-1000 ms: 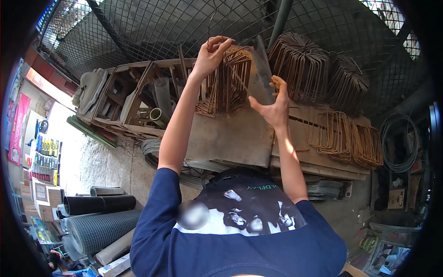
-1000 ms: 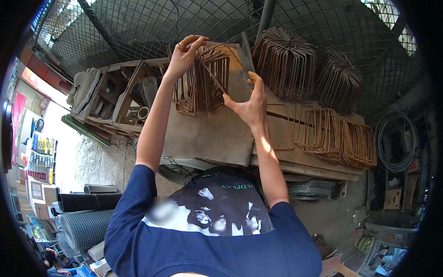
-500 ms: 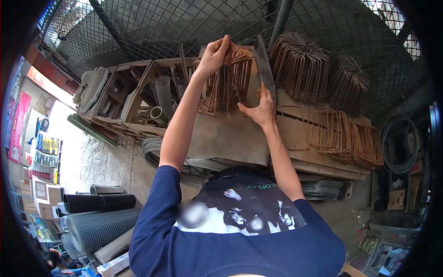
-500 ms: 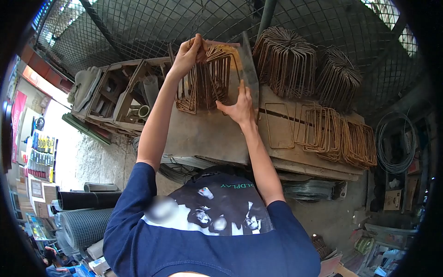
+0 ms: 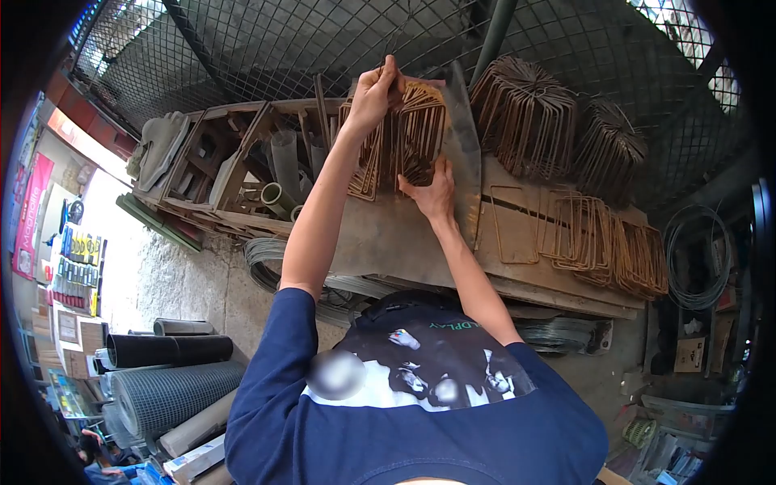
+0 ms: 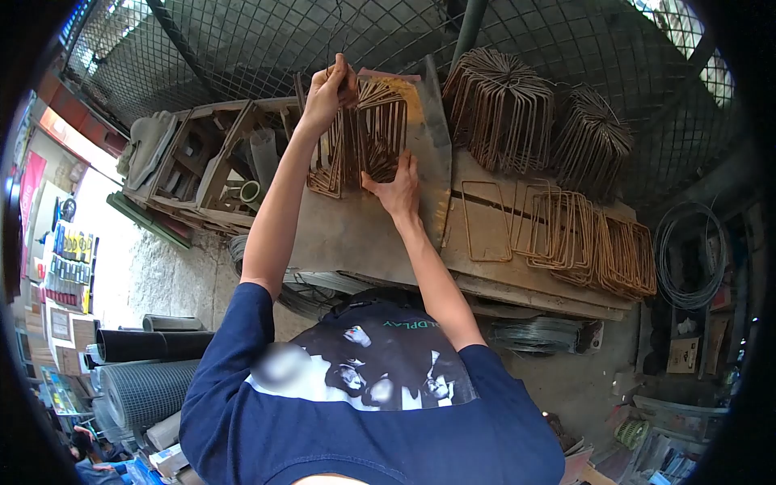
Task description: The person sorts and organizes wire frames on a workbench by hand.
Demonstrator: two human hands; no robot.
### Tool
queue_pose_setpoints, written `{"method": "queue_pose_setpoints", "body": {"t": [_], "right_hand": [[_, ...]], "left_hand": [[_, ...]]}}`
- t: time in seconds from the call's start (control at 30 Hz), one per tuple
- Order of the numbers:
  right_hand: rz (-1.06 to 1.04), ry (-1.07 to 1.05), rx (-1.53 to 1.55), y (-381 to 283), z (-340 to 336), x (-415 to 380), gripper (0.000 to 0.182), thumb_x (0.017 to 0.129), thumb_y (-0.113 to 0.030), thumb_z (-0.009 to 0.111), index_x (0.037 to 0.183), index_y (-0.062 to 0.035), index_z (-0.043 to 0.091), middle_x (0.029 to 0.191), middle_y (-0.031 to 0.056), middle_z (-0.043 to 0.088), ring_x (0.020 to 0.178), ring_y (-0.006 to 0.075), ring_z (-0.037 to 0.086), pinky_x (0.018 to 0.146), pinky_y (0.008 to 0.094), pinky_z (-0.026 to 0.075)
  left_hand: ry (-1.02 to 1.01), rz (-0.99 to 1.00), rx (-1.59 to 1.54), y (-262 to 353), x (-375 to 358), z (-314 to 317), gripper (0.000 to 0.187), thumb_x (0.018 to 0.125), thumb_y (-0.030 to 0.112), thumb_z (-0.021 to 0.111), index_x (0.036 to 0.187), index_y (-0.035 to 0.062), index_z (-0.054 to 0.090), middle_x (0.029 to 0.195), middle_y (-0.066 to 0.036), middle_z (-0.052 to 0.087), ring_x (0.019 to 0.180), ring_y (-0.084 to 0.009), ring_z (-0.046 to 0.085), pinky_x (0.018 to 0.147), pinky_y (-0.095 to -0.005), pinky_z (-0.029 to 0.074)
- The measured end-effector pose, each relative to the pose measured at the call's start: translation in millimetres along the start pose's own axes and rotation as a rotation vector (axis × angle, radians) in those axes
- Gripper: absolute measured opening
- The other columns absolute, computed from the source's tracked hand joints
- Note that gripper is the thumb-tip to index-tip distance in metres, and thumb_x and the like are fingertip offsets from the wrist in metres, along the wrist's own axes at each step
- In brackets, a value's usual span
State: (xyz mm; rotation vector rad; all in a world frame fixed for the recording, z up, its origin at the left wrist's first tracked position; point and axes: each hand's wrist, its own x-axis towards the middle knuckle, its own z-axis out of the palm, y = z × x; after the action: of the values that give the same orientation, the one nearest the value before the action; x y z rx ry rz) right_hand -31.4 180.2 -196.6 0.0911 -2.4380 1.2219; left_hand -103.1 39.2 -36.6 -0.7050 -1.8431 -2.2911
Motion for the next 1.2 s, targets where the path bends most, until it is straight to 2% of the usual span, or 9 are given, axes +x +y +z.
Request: {"method": "queue_pose_setpoints", "body": {"t": [0.37, 0.5, 0.6, 0.63, 0.73, 0.8, 0.93, 1.07, 1.2], "right_hand": [[-0.087, -0.093, 0.043, 1, -10, 4, 0.107, 0.063, -0.053, 0.077, 0.134, 0.0105, 0.028, 0.124, 0.0330, 0.040, 0.120, 0.0444, 0.040, 0.098, 0.0478, 0.038], [-0.462, 0.253, 0.137, -47, -38, 47, 0.090, 0.066, -0.041, 0.081, 0.131, 0.0019, 0.037, 0.128, 0.0244, 0.043, 0.120, 0.0379, 0.042, 0.101, 0.0436, 0.037], [-0.642, 0.176, 0.181, -104, -48, 93, 0.069, 0.079, -0.036, 0.073, 0.127, 0.0015, 0.043, 0.118, 0.0190, 0.052, 0.111, 0.0297, 0.051, 0.096, 0.0384, 0.040], [-0.547, -0.124, 0.312, -111, -43, 112, 0.058, 0.083, -0.036, 0.068, 0.120, 0.0029, 0.048, 0.109, 0.0191, 0.057, 0.102, 0.0283, 0.055, 0.091, 0.0375, 0.042], [-0.522, -0.504, 0.483, -119, -25, 138, 0.039, 0.091, -0.034, 0.058, 0.104, 0.0032, 0.055, 0.091, 0.0157, 0.063, 0.086, 0.0233, 0.060, 0.079, 0.0339, 0.045], [-0.517, -0.636, 0.866, -125, -12, 131, 0.032, 0.095, -0.029, 0.051, 0.081, -0.0007, 0.056, 0.074, 0.0055, 0.058, 0.069, 0.0129, 0.054, 0.065, 0.0269, 0.043], [-0.533, -0.481, 0.791, -127, -13, 124, 0.047, 0.096, -0.040, 0.048, 0.062, -0.0065, 0.046, 0.056, -0.0032, 0.041, 0.051, 0.0065, 0.037, 0.048, 0.0239, 0.029], [-0.269, -0.337, 0.939, -162, -18, 134, 0.066, 0.096, -0.058, 0.029, 0.047, -0.0137, 0.023, 0.043, -0.0059, 0.016, 0.038, 0.0084, 0.016, 0.040, 0.0285, 0.017], [-0.137, -0.500, 1.054, -166, -29, 161, 0.060, 0.099, -0.053, 0.022, 0.052, -0.0152, 0.018, 0.045, -0.0039, 0.014, 0.039, 0.0102, 0.009, 0.040, 0.0293, 0.012]], "left_hand": [[-0.094, -0.049, 0.100, 15, -4, -5, 0.050, 0.099, 0.045, 0.037, 0.069, 0.0063, 0.050, 0.050, 0.004, 0.035, 0.045, -0.0070, 0.032, 0.048, -0.0240, 0.029], [-0.177, 0.068, 0.299, 28, 12, -25, 0.051, 0.101, 0.041, 0.031, 0.081, 0.0011, 0.057, 0.068, -0.005, 0.059, 0.064, -0.0132, 0.058, 0.065, -0.0274, 0.049], [-0.246, 0.199, 0.685, 52, 32, -39, 0.052, 0.097, 0.046, 0.042, 0.100, -0.0039, 0.059, 0.089, -0.014, 0.065, 0.089, -0.0233, 0.064, 0.082, -0.0339, 0.049], [-0.252, 0.055, 0.927, 93, 27, -16, 0.035, 0.100, 0.028, 0.037, 0.103, -0.0050, 0.049, 0.086, -0.017, 0.054, 0.087, -0.0242, 0.056, 0.078, -0.0348, 0.044], [-0.243, 0.548, 1.079, 83, 38, -21, 0.037, 0.100, 0.029, 0.039, 0.097, -0.0059, 0.051, 0.084, -0.015, 0.054, 0.082, -0.0248, 0.054, 0.076, -0.0361, 0.044], [0.123, 1.052, 1.058, 81, 37, -26, 0.044, 0.100, 0.032, 0.040, 0.076, -0.0022, 0.054, 0.064, -0.005, 0.048, 0.063, -0.0158, 0.051, 0.058, -0.0334, 0.042], [0.339, 0.481, 0.793, 25, -42, -55, 0.039, 0.095, 0.026, 0.049, 0.123, -0.0001, 0.040, 0.113, -0.017, 0.052, 0.105, -0.0234, 0.054, 0.089, -0.0339, 0.042], [0.449, 0.115, 0.978, -68, -107, -57, 0.117, 0.055, 0.066, 0.077, 0.131, -0.0089, 0.029, 0.129, -0.028, 0.039, 0.124, -0.0390, 0.038, 0.106, -0.0437, 0.030], [0.577, 0.027, 1.088, -112, -120, -54, 0.116, 0.054, 0.070, 0.074, 0.131, -0.0069, 0.032, 0.123, -0.024, 0.048, 0.117, -0.0362, 0.047, 0.104, -0.0448, 0.033]]}}
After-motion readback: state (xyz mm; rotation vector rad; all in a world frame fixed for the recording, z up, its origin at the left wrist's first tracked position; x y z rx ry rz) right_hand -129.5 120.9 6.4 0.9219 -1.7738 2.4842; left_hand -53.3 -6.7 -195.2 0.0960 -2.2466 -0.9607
